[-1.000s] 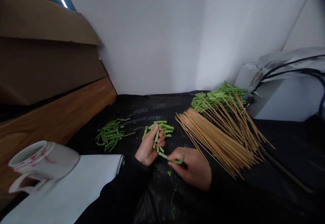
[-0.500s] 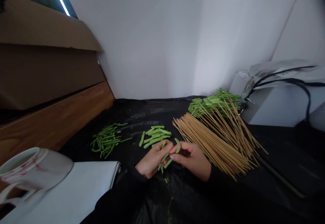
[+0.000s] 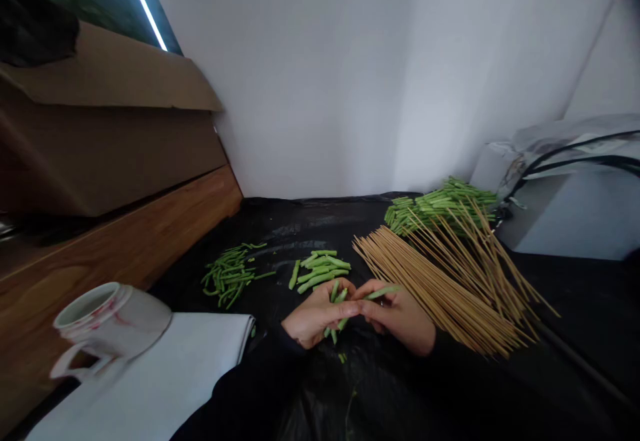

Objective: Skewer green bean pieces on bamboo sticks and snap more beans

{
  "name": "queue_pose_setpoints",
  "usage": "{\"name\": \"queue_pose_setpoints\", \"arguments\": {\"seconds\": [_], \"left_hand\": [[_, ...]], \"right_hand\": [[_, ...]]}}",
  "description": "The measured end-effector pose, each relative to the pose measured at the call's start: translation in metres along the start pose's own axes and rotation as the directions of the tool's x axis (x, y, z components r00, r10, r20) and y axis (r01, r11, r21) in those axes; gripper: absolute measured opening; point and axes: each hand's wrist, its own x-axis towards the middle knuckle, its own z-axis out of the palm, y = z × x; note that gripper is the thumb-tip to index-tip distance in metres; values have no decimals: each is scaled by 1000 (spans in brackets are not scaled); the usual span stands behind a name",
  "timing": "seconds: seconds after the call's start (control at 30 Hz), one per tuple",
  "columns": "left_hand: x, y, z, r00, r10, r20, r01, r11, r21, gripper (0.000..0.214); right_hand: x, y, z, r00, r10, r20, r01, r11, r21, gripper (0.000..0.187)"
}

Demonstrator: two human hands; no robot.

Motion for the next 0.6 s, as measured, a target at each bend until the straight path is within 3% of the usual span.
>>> {"name": "queue_pose_setpoints", "arguments": {"seconds": [0.37, 0.6], "left_hand": [[2, -3, -2, 999, -25, 32, 24, 999, 42, 42], [1, -2, -1, 999, -30, 28, 28, 995, 91, 35]], "right_hand": [[3, 3, -7, 993, -95, -70, 92, 995, -50, 28], [3, 4, -6, 997, -68, -45, 67, 997, -34, 29]]}}
